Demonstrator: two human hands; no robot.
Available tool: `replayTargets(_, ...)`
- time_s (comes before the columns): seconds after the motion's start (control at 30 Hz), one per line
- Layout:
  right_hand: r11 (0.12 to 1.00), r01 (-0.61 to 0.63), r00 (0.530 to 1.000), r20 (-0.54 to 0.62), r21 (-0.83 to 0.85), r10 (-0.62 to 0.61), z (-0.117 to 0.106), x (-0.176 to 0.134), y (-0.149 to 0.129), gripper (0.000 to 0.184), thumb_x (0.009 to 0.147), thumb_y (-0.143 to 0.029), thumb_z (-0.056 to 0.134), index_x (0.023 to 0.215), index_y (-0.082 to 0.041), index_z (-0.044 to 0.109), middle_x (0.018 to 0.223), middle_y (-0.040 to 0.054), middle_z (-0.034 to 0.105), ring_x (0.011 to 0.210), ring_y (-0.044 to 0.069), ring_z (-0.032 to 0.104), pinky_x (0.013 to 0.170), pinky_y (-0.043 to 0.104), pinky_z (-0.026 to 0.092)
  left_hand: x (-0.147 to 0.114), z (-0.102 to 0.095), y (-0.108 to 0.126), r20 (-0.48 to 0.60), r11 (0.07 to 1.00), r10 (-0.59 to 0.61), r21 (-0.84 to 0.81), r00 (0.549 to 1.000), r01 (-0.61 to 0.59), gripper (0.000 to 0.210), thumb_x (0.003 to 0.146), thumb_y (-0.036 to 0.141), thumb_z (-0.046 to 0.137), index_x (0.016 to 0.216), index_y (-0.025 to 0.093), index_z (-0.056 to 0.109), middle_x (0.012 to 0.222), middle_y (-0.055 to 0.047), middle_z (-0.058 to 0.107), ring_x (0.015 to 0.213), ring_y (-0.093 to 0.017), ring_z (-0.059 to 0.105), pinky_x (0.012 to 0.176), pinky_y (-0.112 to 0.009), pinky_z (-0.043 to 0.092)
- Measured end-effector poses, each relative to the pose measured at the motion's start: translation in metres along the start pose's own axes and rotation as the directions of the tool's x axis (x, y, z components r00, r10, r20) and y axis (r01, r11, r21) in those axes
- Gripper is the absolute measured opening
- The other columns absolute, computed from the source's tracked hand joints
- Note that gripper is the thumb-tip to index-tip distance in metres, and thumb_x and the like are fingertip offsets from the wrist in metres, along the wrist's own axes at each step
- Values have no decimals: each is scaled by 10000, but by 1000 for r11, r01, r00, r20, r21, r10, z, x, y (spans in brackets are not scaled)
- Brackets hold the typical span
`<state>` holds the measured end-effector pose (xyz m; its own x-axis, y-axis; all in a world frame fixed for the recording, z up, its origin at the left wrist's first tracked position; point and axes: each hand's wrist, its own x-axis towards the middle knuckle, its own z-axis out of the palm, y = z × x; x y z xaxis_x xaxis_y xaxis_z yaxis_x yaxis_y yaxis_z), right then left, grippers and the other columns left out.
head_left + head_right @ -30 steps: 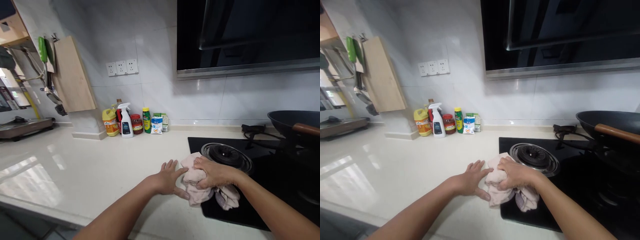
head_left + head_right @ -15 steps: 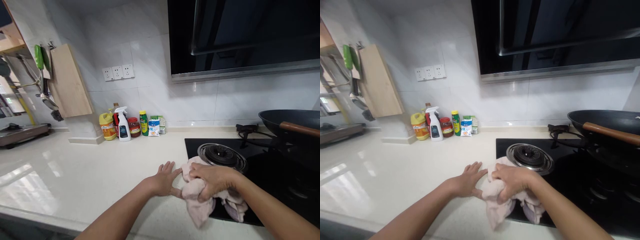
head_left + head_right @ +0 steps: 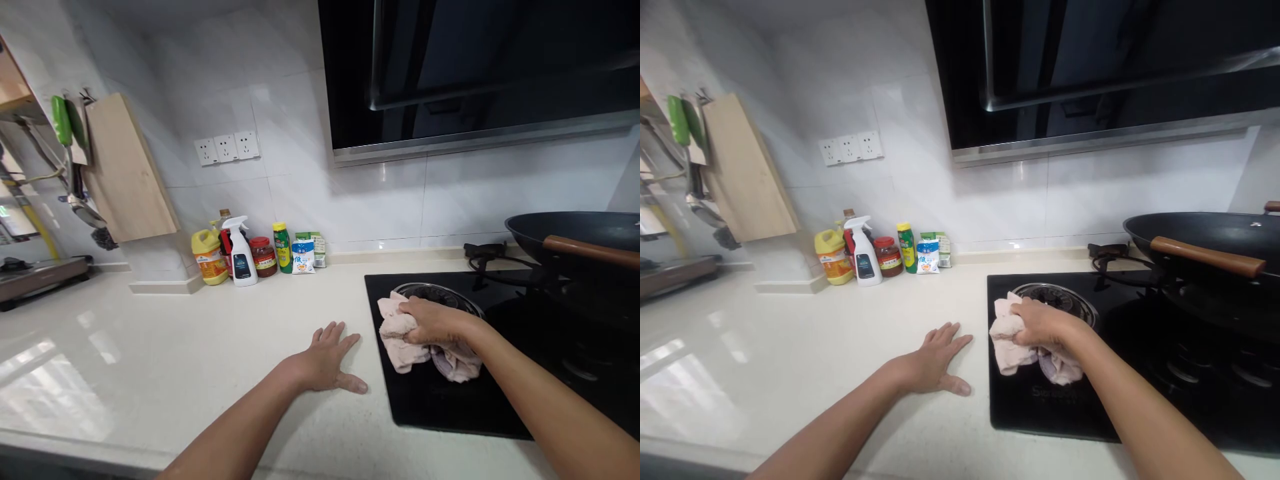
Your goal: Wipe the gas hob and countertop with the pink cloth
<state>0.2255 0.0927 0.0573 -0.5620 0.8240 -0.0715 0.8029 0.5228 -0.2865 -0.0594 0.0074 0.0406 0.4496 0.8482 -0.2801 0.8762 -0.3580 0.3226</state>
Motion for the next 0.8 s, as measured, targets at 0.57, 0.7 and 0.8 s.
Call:
replayTargets(0.57,993,106,976,186,46,-112,-5,-7,-11,527,635,-448,740,1102,-229,633,1126,70,615,1027,287,597,859,373,455,2,0,0,27,1000,-11,29,1000,10,1181,714,881,569,1614,261,122,1666,-153,-110,1506,-382,-171,1198,-623,1)
replayTargets(0.7,994,-102,987,122,-40,106,-11,-9,14,566,645,-433,736,1168,-236,649,1147,105,672,1053,325,627,875,410,465,-1,-2,3,37,1000,-18,18,999,17,1162,728,876,558,1614,261,125,1666,-144,-116,1510,-370,-169,1204,-611,7)
replayTargets(0.8,992,-69,991,109,-109,81,-8,-11,6,545,626,-438,740,1128,-235,674,1091,108,685,997,346,641,829,428,474,-1,-2,3,42,1000,-24,20,999,23,1166,726,877,560,1615,266,118,1667,-126,-127,1506,-379,-175,1204,-615,4)
